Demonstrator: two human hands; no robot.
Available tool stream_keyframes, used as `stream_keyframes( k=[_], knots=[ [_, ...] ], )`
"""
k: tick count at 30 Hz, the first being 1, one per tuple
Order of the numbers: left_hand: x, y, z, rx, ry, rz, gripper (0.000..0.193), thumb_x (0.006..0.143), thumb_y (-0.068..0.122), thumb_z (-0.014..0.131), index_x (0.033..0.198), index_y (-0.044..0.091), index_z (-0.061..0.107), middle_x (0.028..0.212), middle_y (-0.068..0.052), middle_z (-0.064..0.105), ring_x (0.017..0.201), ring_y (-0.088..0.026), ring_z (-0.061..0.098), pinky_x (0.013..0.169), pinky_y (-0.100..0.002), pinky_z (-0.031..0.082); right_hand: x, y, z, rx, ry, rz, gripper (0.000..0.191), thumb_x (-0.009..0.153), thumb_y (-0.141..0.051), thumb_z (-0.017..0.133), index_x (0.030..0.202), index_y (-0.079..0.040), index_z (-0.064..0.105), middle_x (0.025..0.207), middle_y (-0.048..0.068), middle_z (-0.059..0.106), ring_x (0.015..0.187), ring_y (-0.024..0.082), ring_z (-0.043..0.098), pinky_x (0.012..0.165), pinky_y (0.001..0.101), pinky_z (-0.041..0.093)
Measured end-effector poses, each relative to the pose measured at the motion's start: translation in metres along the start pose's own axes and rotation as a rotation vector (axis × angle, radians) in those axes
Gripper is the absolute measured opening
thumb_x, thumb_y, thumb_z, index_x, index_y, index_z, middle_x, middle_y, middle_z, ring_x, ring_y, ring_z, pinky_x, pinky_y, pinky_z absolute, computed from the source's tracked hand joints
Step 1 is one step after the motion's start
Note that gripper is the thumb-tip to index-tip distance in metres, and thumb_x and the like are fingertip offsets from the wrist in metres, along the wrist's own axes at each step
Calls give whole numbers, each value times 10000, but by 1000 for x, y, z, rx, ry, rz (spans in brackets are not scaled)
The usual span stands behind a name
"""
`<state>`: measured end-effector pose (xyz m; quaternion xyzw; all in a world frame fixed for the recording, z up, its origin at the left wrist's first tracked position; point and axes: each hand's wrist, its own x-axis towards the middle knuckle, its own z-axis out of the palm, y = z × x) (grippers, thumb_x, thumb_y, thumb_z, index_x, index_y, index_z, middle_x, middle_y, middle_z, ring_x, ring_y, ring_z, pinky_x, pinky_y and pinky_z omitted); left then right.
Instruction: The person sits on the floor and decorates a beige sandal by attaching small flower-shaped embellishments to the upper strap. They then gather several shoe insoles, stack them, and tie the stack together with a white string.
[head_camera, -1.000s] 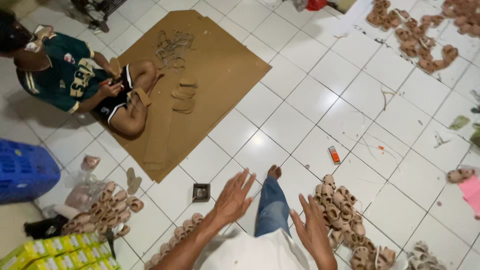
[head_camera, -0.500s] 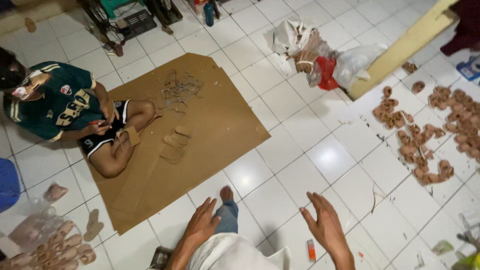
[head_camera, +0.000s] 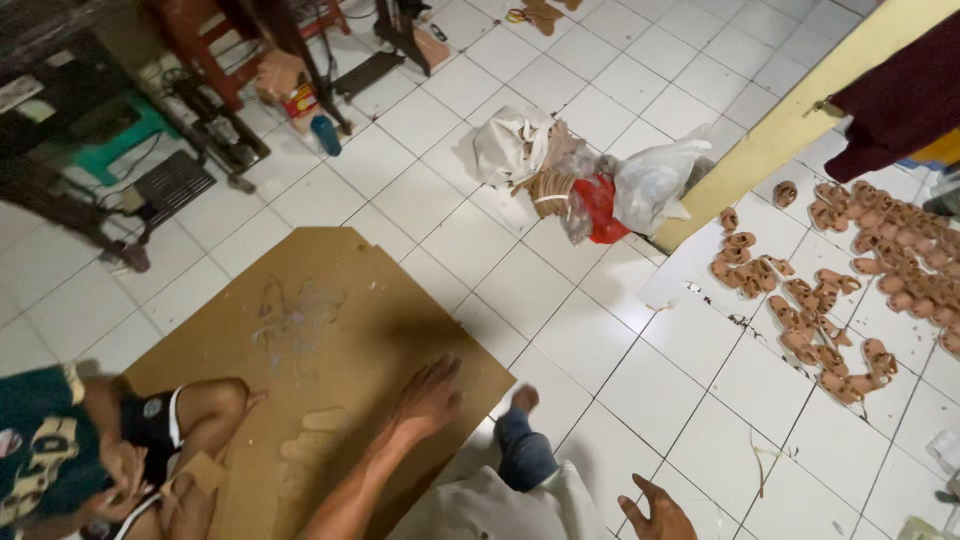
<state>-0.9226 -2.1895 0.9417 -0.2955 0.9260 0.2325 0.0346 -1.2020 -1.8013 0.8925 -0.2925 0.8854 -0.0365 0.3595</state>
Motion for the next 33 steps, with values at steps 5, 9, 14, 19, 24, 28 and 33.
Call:
stream_keyframes(
  k=[5, 9, 14, 19, 24, 28, 33],
  knots=[
    [166, -15, -46, -289, -38, -164, 698, 949, 335, 592, 1553, 93, 340, 1583, -201, 366, 1438, -399, 354, 1162, -453, 335, 140, -91, -129, -19, -76, 81, 661, 941, -493, 627, 1492, -152, 501, 1396, 131, 646, 1287, 296, 641, 1128, 401, 495],
    [249, -70, -82, -307, 30, -193, 636, 1003, 344, 579, 1534, 72, 361, 1588, -202, 396, 1459, -388, 378, 1161, -456, 360, 268, -221, -276, -106, 80, -208, 568, 946, -416, 619, 1421, -109, 561, 1284, 164, 690, 1148, 337, 684, 1008, 420, 548],
    [308, -177, -107, -456, -131, -739, 713, 956, 369, 588, 1589, 157, 336, 1554, -145, 475, 1423, -349, 474, 1177, -430, 413, 421, -398, -397, -161, 277, -700, 525, 917, -314, 650, 1343, -15, 585, 1262, 218, 672, 1124, 396, 656, 970, 452, 528],
    [415, -303, -149, -332, -45, -623, 671, 966, 401, 594, 1509, 63, 389, 1532, -198, 447, 1413, -374, 436, 1156, -457, 385, 568, -508, -401, -36, 282, -682, 519, 932, -323, 651, 1357, -33, 586, 1283, 222, 664, 1143, 392, 647, 970, 450, 515],
    [593, -408, -267, -157, 44, -390, 634, 964, 370, 586, 1469, 21, 427, 1493, -223, 489, 1340, -397, 508, 1134, -467, 424, 673, -556, -361, -61, 55, -405, 588, 908, -421, 677, 1410, -136, 564, 1354, 135, 637, 1253, 325, 596, 1051, 424, 469],
    [738, -448, -351, -39, 87, -115, 640, 964, 301, 596, 1498, 17, 386, 1486, -250, 471, 1332, -422, 471, 1101, -477, 413, 714, -566, -351, -18, -132, -159, 612, 931, -517, 634, 1433, -181, 542, 1418, 81, 635, 1333, 265, 593, 1132, 377, 473],
    [896, -485, -396, -89, 35, -15, 678, 947, 279, 618, 1506, 6, 346, 1501, -259, 444, 1383, -408, 422, 1137, -465, 374, 837, -611, -406, -69, -98, -19, 657, 909, -557, 645, 1455, -215, 520, 1419, 101, 615, 1354, 276, 559, 1166, 401, 436]
  ],
)
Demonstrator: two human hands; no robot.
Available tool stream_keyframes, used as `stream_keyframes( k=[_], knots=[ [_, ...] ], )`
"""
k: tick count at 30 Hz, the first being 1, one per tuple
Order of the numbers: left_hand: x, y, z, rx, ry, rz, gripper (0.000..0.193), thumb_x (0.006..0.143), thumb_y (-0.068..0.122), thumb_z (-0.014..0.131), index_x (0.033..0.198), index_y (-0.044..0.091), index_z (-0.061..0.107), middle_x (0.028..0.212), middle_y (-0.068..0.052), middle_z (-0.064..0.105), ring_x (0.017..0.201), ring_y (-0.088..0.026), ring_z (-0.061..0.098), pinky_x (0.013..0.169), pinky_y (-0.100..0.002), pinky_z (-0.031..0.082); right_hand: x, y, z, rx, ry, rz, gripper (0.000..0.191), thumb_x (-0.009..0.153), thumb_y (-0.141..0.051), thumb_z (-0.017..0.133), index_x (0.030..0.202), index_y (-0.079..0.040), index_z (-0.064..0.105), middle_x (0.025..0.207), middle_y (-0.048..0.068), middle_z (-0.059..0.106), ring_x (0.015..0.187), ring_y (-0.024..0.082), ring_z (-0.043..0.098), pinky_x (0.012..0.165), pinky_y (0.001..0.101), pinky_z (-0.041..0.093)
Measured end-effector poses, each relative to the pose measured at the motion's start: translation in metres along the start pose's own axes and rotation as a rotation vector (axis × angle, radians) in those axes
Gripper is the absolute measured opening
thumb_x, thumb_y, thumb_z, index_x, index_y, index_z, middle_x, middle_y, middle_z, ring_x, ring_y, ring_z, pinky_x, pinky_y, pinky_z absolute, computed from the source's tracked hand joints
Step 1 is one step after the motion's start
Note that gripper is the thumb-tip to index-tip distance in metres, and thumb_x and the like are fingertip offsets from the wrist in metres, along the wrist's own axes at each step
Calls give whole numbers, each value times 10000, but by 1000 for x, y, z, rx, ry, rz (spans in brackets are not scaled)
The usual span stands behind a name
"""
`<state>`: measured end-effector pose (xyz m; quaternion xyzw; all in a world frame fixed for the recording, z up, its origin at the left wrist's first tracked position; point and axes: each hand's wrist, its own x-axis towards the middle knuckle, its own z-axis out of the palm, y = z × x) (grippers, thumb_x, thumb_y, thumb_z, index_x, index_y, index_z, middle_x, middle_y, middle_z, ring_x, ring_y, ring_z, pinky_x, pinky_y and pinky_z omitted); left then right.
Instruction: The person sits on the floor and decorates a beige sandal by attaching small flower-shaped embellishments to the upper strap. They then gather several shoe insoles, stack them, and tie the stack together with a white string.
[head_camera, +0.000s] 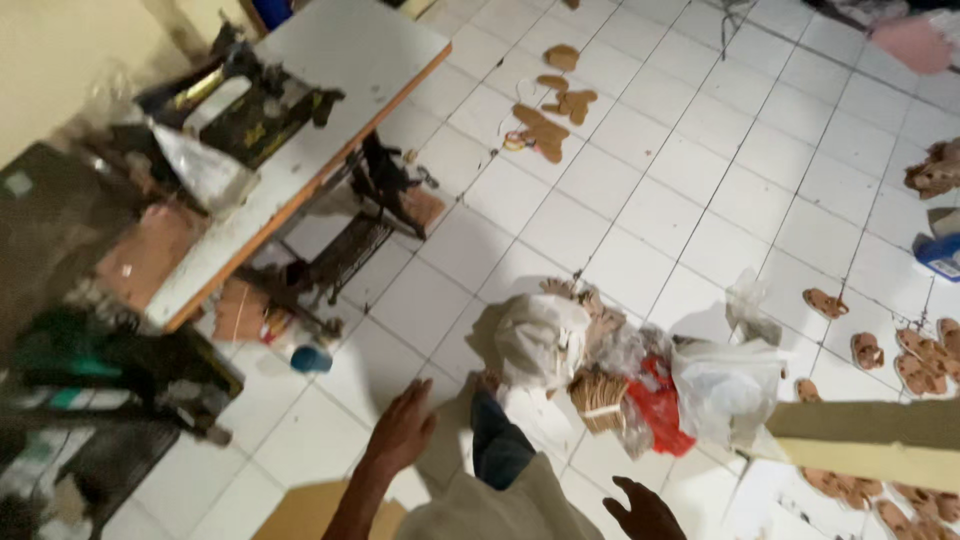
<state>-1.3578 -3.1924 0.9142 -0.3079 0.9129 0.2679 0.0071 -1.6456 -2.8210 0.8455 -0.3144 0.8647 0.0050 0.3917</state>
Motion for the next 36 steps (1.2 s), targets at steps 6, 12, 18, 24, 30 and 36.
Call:
stream_keyframes(
  k=[6, 12, 18, 24, 30, 36],
  knots=[
    [128, -55, -41, -124, -61, -174, 672, 944, 329, 613, 1503, 43, 375, 1503, -230, 472, 1407, -376, 434, 1166, -434, 380, 153, -89, -169, 11, 235, -101, 632, 890, -524, 654, 1403, -168, 552, 1310, 89, 689, 1265, 239, 646, 1090, 377, 514],
    [216, -131, -87, -179, 102, -337, 729, 914, 439, 603, 1525, 94, 407, 1488, -192, 500, 1398, -330, 461, 1156, -427, 386, 290, -273, -358, -128, 445, -478, 567, 916, -429, 695, 1371, -113, 573, 1360, 135, 626, 1246, 335, 608, 1018, 465, 496],
    [365, -207, -139, -251, -104, -478, 660, 955, 422, 571, 1502, 88, 415, 1522, -172, 484, 1416, -330, 453, 1170, -415, 395, 393, -438, -434, 43, 223, -638, 550, 974, -360, 638, 1450, -110, 520, 1444, 135, 598, 1264, 317, 611, 1062, 426, 500],
    [585, -222, -246, -156, -107, -68, 603, 978, 316, 586, 1469, 1, 431, 1460, -236, 519, 1339, -372, 527, 1142, -427, 427, 462, -461, -471, 193, -4, -313, 555, 963, -400, 610, 1460, -174, 509, 1451, 97, 574, 1321, 287, 565, 1113, 420, 451],
    [764, -152, -321, -150, -108, 117, 530, 968, 265, 616, 1425, 25, 492, 1396, -212, 578, 1286, -379, 558, 1053, -457, 471, 523, -392, -512, 238, 192, -75, 568, 956, -417, 606, 1447, -145, 519, 1460, 102, 576, 1352, 291, 545, 1119, 436, 441],
    [944, -97, -293, -105, -213, 226, 567, 976, 322, 614, 1446, 39, 473, 1437, -192, 558, 1287, -361, 561, 1078, -452, 467, 632, -345, -627, 300, -20, 203, 612, 967, -440, 619, 1503, -179, 480, 1441, 101, 614, 1303, 262, 637, 1133, 402, 493]
  ],
)
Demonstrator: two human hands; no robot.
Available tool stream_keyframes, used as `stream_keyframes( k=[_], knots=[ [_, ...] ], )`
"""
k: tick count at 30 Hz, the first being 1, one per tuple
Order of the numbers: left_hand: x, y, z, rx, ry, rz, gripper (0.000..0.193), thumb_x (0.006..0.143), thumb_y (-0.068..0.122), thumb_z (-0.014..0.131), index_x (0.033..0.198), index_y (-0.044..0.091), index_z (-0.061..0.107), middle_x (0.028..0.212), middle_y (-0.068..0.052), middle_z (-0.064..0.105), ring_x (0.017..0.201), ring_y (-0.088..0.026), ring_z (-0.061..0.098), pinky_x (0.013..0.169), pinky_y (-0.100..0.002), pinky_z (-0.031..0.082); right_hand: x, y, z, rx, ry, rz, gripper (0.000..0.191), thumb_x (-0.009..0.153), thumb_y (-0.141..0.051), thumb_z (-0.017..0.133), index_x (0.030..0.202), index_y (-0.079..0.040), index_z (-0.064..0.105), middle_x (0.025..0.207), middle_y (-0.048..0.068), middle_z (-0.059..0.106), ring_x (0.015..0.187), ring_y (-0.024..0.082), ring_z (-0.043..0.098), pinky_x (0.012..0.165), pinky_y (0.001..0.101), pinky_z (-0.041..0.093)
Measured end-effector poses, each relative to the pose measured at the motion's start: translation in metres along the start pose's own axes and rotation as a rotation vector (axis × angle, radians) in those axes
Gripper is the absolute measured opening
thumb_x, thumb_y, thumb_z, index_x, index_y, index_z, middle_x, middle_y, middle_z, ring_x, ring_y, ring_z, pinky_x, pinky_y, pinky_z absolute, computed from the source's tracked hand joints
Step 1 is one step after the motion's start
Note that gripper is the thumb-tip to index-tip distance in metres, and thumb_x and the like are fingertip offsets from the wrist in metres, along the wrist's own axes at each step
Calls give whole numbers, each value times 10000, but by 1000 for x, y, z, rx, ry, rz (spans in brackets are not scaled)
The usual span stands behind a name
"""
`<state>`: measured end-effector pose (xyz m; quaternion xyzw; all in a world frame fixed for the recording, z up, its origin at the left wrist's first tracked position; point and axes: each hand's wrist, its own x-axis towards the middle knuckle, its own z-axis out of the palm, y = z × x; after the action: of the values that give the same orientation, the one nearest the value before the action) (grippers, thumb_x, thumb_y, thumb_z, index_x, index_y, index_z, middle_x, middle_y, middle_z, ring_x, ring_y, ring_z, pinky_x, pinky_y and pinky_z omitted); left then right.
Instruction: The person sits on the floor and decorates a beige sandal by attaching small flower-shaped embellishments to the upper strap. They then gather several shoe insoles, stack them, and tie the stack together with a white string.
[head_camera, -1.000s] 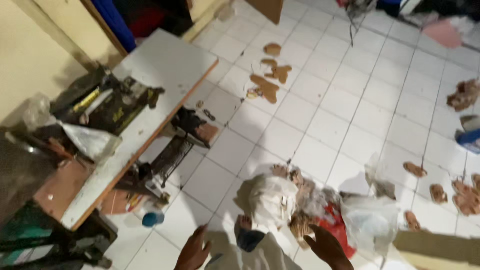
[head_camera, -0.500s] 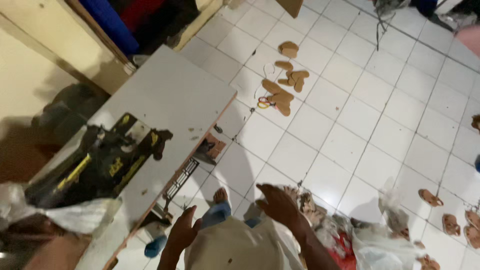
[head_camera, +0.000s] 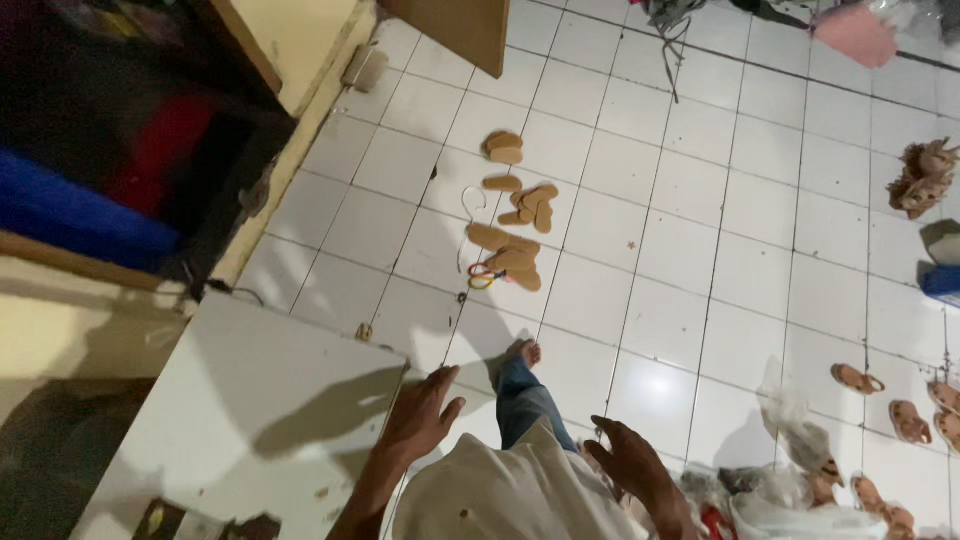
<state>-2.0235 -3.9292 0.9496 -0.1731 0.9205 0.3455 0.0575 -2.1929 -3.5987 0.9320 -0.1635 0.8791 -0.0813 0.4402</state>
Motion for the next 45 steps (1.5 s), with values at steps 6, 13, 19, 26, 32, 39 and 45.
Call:
stream_keyframes(
  k=[6, 13, 19, 26, 32, 39, 45],
  knots=[
    [186, 11, -11, 11, 47, -16, 572, 980, 320, 624, 1443, 25, 464, 1426, -218, 542, 1281, -395, 546, 1058, -477, 451, 113, -33, -201, -13, 180, -126, 571, 971, -437, 618, 1473, -187, 517, 1429, 111, 600, 1333, 300, 568, 1093, 427, 487],
    [354, -5, -42, 4, -16, -78, 571, 945, 328, 622, 1425, 52, 483, 1383, -209, 575, 1209, -387, 592, 1024, -459, 492, 200, -38, -376, 50, 534, -121, 574, 957, -432, 605, 1444, -135, 547, 1427, 137, 607, 1250, 346, 629, 1037, 457, 531],
    [527, -77, -46, 134, -238, 153, 587, 939, 342, 641, 1420, 45, 485, 1368, -205, 586, 1248, -380, 577, 1057, -442, 482, 293, -16, -344, 198, 513, 143, 591, 949, -458, 604, 1448, -145, 553, 1406, 126, 635, 1238, 337, 652, 1023, 457, 550],
    [819, -88, -144, 283, -434, 718, 552, 920, 288, 662, 1355, -20, 521, 1435, -303, 510, 1340, -460, 463, 1061, -476, 414, 380, -124, -278, 537, 517, 578, 611, 916, -484, 650, 1426, -156, 573, 1368, 154, 650, 1235, 344, 649, 1009, 460, 548],
    [943, -21, -206, 598, -778, 720, 520, 961, 247, 588, 1413, 6, 497, 1395, -185, 583, 1256, -366, 563, 1061, -457, 465, 359, -243, -256, 915, 500, 835, 584, 922, -443, 664, 1430, -165, 584, 1305, 168, 689, 1188, 348, 674, 997, 439, 551],
    [927, -17, -94, 554, -900, 712, 475, 970, 274, 590, 1389, 57, 536, 1393, -158, 593, 1279, -352, 569, 1070, -450, 468, 399, -246, -212, 1033, 541, 769, 524, 926, -381, 652, 1382, -132, 586, 1303, 131, 677, 983, 305, 739, 898, 413, 573],
    [925, -119, 126, 667, -1190, 904, 499, 964, 263, 584, 1398, 31, 503, 1398, -179, 559, 1241, -386, 561, 1047, -476, 451, 557, -169, -79, 964, 703, 618, 408, 919, -298, 673, 1258, -75, 631, 1168, 136, 728, 1012, 331, 712, 858, 439, 573]
  ],
)
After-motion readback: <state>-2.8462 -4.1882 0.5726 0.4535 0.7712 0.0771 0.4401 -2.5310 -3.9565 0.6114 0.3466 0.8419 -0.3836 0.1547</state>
